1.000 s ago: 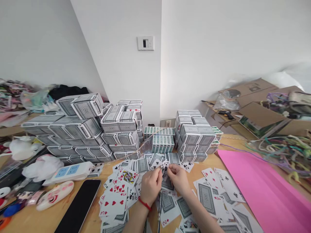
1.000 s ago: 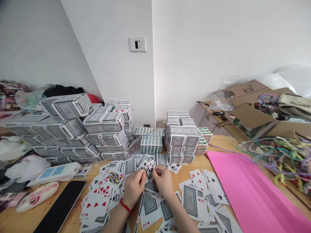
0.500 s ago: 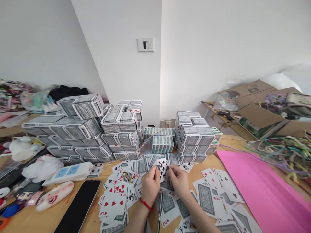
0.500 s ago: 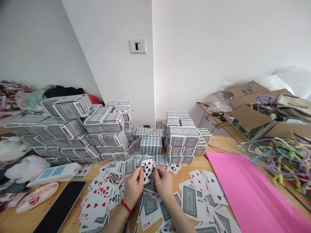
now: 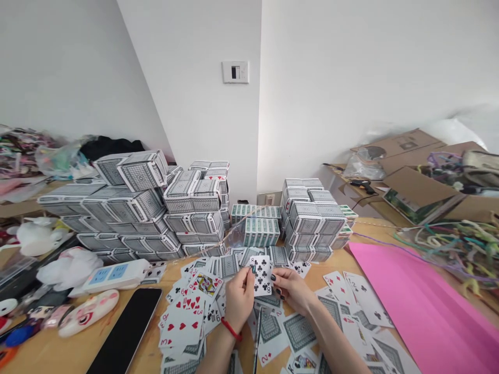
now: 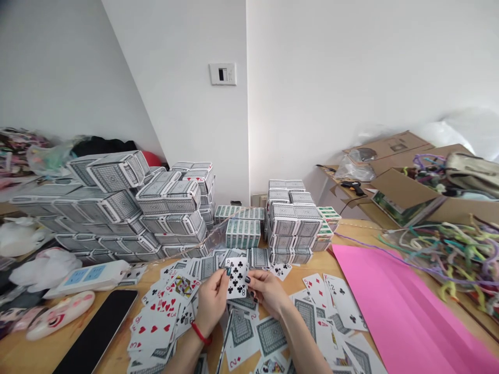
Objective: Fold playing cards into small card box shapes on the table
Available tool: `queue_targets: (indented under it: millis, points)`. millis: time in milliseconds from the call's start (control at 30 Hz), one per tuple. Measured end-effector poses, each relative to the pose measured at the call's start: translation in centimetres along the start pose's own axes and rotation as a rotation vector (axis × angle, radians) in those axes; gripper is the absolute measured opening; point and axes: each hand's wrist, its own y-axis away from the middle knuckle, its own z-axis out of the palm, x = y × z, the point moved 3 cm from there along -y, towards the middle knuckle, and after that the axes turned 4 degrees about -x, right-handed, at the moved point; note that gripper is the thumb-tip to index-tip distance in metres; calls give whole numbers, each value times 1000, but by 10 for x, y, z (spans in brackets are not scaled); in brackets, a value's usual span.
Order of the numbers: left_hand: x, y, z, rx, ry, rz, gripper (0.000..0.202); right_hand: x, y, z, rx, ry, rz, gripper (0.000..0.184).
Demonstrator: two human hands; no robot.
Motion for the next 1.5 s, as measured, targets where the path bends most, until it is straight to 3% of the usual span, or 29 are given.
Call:
queue_targets:
  millis: [367, 733, 867, 1067, 1500]
  points:
    - [2, 1, 5, -72, 41, 0, 26, 6, -6, 3, 145, 245, -121, 35]
    - [-2, -7, 6, -240, 434, -160, 20, 11, -4, 15, 219, 580, -352, 19]
    - [-3, -8, 9, -174, 461, -278, 29, 11, -2, 22, 253, 674, -395, 15]
    - [-13, -5, 16, -68, 723, -432, 28, 11, -1, 26, 321, 794, -399, 20]
    - [-6, -7, 14, 26, 930, -543, 22, 6, 3, 39, 294, 1038, -542, 18]
